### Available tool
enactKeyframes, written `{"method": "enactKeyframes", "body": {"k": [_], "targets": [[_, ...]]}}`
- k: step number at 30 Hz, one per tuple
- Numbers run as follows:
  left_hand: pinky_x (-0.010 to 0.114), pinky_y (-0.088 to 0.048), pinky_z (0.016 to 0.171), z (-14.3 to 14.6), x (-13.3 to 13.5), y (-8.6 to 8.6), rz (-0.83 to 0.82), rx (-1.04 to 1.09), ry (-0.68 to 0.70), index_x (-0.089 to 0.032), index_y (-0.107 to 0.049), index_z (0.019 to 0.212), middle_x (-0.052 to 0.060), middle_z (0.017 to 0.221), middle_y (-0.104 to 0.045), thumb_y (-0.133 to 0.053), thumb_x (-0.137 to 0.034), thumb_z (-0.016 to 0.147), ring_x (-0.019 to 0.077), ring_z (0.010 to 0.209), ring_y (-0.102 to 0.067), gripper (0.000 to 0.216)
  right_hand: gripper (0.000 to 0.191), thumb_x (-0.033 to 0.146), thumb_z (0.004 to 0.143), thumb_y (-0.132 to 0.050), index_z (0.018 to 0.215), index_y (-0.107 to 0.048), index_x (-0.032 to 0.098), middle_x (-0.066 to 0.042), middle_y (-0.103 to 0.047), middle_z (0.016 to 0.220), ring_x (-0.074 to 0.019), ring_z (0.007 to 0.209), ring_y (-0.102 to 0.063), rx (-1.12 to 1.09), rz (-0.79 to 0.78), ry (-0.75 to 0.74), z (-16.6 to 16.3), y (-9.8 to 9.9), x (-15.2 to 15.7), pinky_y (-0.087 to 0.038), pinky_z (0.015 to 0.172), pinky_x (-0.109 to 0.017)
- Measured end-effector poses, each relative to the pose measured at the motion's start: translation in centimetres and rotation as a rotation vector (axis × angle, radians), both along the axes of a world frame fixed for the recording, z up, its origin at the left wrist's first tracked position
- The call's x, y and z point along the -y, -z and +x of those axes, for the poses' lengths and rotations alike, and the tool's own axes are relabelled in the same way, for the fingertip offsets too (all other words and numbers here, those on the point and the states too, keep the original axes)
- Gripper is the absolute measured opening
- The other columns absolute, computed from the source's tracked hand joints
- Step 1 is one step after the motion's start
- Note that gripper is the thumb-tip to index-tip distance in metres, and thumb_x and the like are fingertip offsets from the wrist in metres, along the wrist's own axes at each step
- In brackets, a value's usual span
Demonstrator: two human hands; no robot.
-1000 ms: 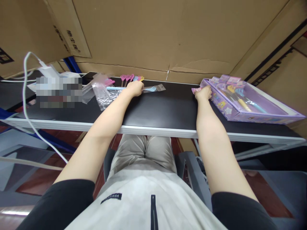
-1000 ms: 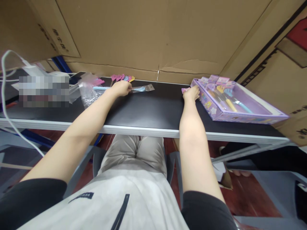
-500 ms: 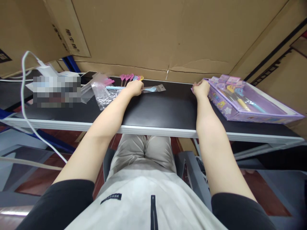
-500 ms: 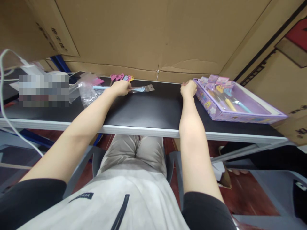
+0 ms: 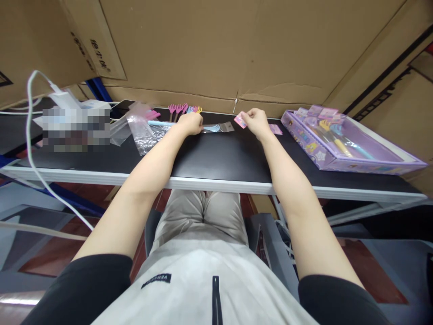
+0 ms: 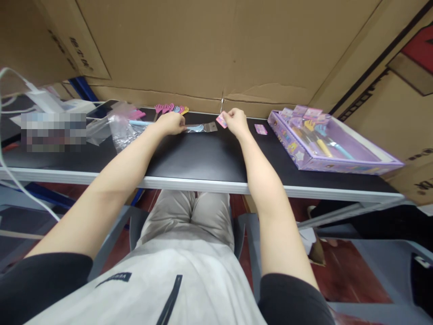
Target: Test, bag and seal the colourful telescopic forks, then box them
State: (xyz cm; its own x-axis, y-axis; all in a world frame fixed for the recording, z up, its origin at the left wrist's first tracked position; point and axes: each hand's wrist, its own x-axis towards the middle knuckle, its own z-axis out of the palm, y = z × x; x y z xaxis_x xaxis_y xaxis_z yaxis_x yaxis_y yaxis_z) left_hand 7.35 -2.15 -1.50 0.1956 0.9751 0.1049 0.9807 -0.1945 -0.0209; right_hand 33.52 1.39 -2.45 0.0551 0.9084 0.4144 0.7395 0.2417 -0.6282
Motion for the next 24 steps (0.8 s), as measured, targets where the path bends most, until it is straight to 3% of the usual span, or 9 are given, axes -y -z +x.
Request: {"method": "enactKeyframes", "body": {"k": [3, 6, 16, 24], "targets": [[0.039, -0.058, 0.112, 0.0, 0.0, 0.0, -0.004, 0.005, 0.006, -0.021, -0.083, 0.131, 0.013, 0.128, -0.082, -0.064, -0.031, 0.103, 0.0337, 0.132, -0.073, 0.036, 0.043, 0.064, 0.108, -0.059, 0.092, -0.06, 0.023, -0.004, -0.069, 0.084, -0.0248, 0.097, -0.07, -0.108, 0.071, -0.216, -1.2, 1.0, -0.6, -0.056, 0.101, -0.042], [0.04, -0.058, 0.112, 0.1, -0.1, 0.0, -0.005, 0.011, 0.007, -0.019, -0.083, 0.131, 0.015, 0.13, -0.082, -0.064, -0.03, 0.102, 0.0351, 0.132, -0.073, 0.036, 0.05, 0.072, 0.11, -0.05, 0.095, -0.057, 0.025, -0.007, -0.072, 0.089, -0.028, 0.103, -0.071, -0.117, 0.078, -0.304, -2.0, 1.8, -0.8, -0.055, 0.103, -0.045], [0.04, -0.058, 0.111, -0.1, -0.8, 0.6, 0.017, 0.018, 0.015, -0.021, -0.084, 0.127, 0.014, 0.127, -0.082, -0.066, -0.029, 0.099, 0.0349, 0.131, -0.073, 0.035, 0.027, 0.042, 0.115, -0.042, 0.105, -0.06, 0.025, -0.017, -0.077, 0.111, -0.038, 0.116, -0.071, 0.217, -0.072, -0.233, -3.4, 2.4, -0.1, -0.054, 0.104, -0.052], [0.042, -0.058, 0.113, 0.0, -0.7, 0.6, 0.021, 0.027, 0.016, -0.021, -0.084, 0.128, 0.014, 0.129, -0.082, -0.066, -0.027, 0.098, 0.0364, 0.133, -0.072, 0.035, 0.035, 0.033, 0.114, -0.034, 0.126, -0.061, 0.014, -0.025, -0.077, 0.12, -0.041, 0.119, -0.071, 0.451, -0.082, -0.183, -3.8, 1.7, 1.1, -0.05, 0.109, -0.057]]}}
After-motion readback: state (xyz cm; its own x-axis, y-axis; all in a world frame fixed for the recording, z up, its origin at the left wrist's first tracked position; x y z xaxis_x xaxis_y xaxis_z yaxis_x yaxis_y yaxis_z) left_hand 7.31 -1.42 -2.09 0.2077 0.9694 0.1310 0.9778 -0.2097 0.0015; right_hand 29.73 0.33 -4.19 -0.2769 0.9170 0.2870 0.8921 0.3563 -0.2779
